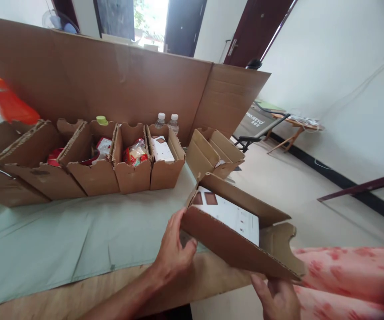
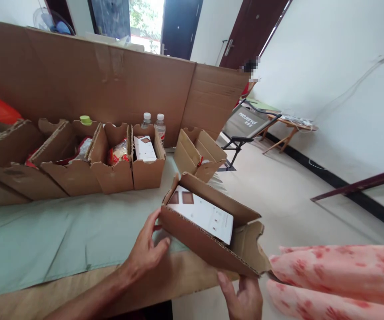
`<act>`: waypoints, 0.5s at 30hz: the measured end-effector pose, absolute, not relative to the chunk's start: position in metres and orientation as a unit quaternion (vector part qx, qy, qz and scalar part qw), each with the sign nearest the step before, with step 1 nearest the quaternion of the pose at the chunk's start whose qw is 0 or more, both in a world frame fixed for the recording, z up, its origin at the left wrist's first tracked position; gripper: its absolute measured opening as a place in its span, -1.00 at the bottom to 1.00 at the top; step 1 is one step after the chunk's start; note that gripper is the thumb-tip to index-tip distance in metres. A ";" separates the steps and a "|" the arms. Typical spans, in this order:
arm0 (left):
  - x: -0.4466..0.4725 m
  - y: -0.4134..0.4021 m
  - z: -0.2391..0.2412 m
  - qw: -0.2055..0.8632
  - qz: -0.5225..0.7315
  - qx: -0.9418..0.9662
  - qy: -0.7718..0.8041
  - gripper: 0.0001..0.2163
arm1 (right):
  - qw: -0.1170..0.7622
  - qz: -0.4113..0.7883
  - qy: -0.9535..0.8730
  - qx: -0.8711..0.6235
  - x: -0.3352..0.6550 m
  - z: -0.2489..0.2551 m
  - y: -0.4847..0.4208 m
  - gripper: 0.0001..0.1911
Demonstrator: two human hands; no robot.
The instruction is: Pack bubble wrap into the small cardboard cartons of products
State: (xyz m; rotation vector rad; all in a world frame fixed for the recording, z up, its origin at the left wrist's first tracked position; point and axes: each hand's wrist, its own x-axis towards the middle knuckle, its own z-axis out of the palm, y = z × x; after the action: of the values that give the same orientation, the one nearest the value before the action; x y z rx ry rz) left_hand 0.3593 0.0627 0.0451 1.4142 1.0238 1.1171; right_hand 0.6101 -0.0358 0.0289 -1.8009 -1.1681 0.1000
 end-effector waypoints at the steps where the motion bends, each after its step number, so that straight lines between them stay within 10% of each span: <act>1: 0.350 0.049 0.039 0.497 0.477 0.576 0.440 -0.29 | 0.493 0.047 -0.485 -0.721 0.603 0.030 -0.025 -0.34; 15: 0.243 0.056 0.032 0.339 0.576 0.455 0.588 -0.29 | 0.564 0.261 -0.526 -0.581 0.455 0.048 0.107 -0.51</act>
State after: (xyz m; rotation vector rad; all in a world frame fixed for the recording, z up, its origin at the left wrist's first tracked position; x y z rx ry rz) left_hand 0.2433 0.0558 0.0323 1.1850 1.5304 1.5005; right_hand 0.4547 0.1068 0.0483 -1.3661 -1.2376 0.6133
